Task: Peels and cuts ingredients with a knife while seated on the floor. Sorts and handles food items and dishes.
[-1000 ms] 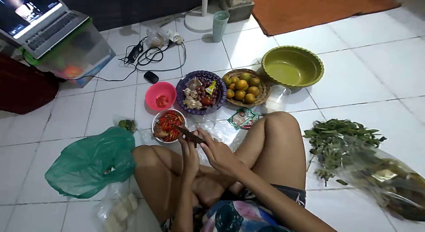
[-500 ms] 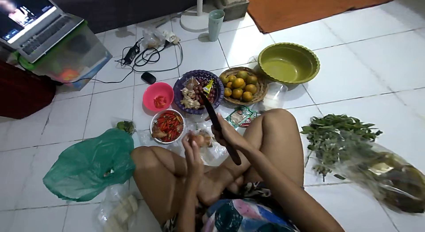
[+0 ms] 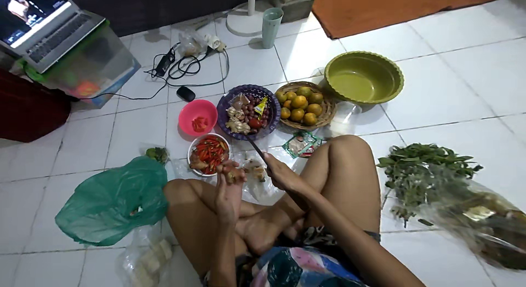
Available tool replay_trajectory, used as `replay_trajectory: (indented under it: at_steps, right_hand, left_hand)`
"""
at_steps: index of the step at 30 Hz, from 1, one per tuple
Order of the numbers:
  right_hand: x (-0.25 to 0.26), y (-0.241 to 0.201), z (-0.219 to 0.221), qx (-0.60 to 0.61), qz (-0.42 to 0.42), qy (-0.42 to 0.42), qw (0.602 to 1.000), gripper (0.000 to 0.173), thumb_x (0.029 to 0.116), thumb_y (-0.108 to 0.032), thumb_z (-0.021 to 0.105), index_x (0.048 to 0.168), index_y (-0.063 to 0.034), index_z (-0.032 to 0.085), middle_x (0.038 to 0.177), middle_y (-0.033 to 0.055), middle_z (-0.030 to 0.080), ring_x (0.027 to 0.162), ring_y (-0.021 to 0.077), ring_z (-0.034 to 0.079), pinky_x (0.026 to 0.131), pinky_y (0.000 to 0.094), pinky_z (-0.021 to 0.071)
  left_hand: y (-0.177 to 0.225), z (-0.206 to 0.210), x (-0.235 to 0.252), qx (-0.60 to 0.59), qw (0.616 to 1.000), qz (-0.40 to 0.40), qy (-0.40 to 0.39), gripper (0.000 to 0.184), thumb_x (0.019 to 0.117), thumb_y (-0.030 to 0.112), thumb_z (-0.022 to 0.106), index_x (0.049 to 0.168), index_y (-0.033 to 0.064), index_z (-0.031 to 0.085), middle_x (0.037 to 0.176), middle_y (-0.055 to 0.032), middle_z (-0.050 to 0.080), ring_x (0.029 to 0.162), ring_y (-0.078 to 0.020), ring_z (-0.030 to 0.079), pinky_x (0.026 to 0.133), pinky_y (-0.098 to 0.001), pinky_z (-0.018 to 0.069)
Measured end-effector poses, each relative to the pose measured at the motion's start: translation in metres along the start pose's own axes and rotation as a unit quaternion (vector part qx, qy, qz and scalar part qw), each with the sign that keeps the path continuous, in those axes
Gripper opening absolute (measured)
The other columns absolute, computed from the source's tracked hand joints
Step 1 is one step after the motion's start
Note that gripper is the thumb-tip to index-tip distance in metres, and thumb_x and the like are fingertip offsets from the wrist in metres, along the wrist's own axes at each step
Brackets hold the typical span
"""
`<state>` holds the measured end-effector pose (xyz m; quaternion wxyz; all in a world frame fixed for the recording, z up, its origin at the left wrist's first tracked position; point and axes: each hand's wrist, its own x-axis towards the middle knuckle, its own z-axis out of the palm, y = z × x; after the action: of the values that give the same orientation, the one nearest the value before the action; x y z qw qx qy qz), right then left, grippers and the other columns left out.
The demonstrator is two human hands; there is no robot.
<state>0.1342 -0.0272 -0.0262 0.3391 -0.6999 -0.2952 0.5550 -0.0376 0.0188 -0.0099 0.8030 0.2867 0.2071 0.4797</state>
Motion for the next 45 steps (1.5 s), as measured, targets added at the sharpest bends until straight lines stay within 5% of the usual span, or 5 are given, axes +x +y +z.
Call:
replay_trajectory:
  at_steps: [6, 11, 29, 37, 45]
  right_hand:
    - [-0.046, -0.014, 0.024, -0.096, -0.249, 0.044, 0.963, 0.055, 0.1114, -0.035, 0.025, 0.153, -0.0027, 0.042, 0.076, 0.0022, 0.056, 0.056, 0.0080, 0.045, 0.055, 0.0279, 0.0430]
    - [-0.071, -0.018, 0.046, -0.155, -0.377, 0.055, 0.911, 0.063, 0.1107, -0.043, 0.026, 0.155, 0.0005, 0.039, 0.115, 0.0172, 0.070, 0.077, 0.0179, 0.066, 0.071, 0.0350, 0.0560]
    - [-0.070, -0.018, 0.051, -0.283, -0.372, 0.112, 0.877, 0.061, 0.1088, -0.044, 0.028, 0.155, -0.0081, 0.045, 0.089, 0.0145, 0.068, 0.055, 0.0265, 0.061, 0.048, 0.0424, 0.0502]
    - [-0.074, -0.022, 0.052, -0.295, -0.344, 0.102, 0.886, 0.064, 0.1087, -0.046, 0.023, 0.157, -0.0085, 0.041, 0.090, 0.0163, 0.068, 0.056, 0.0307, 0.062, 0.049, 0.0463, 0.0503]
    - [-0.065, -0.025, 0.054, -0.265, -0.367, 0.153, 0.879, 0.058, 0.1083, -0.045, 0.030, 0.139, -0.0055, 0.060, 0.095, 0.0164, 0.070, 0.065, 0.0306, 0.068, 0.052, 0.0463, 0.0531]
  left_hand:
    - [0.000, 0.010, 0.000, 0.070, 0.997, 0.001, 0.044, 0.031, 0.1090, 0.021, 0.017, 0.116, 0.0088, 0.045, 0.100, 0.0028, 0.062, 0.087, -0.0054, 0.064, 0.083, -0.0225, 0.0560]
    - [0.003, 0.023, -0.007, 0.166, 0.980, 0.010, 0.107, 0.029, 0.1069, 0.012, 0.025, 0.130, 0.0028, 0.040, 0.107, 0.0087, 0.061, 0.100, 0.0036, 0.062, 0.093, -0.0178, 0.0523]
    - [0.000, 0.047, -0.020, 0.263, 0.947, 0.044, 0.178, 0.033, 0.1061, 0.006, 0.027, 0.135, -0.0056, 0.036, 0.110, 0.0032, 0.056, 0.101, 0.0077, 0.057, 0.092, -0.0135, 0.0484]
    - [0.003, 0.056, -0.024, 0.309, 0.933, 0.030, 0.184, 0.040, 0.1046, -0.001, 0.026, 0.141, -0.0178, 0.028, 0.121, -0.0101, 0.051, 0.110, 0.0070, 0.051, 0.098, -0.0092, 0.0399]
    - [-0.009, 0.047, -0.027, 0.383, 0.909, 0.082, 0.143, 0.044, 0.1047, 0.000, 0.024, 0.141, -0.0259, 0.021, 0.134, -0.0272, 0.045, 0.125, -0.0003, 0.046, 0.108, -0.0123, 0.0335]
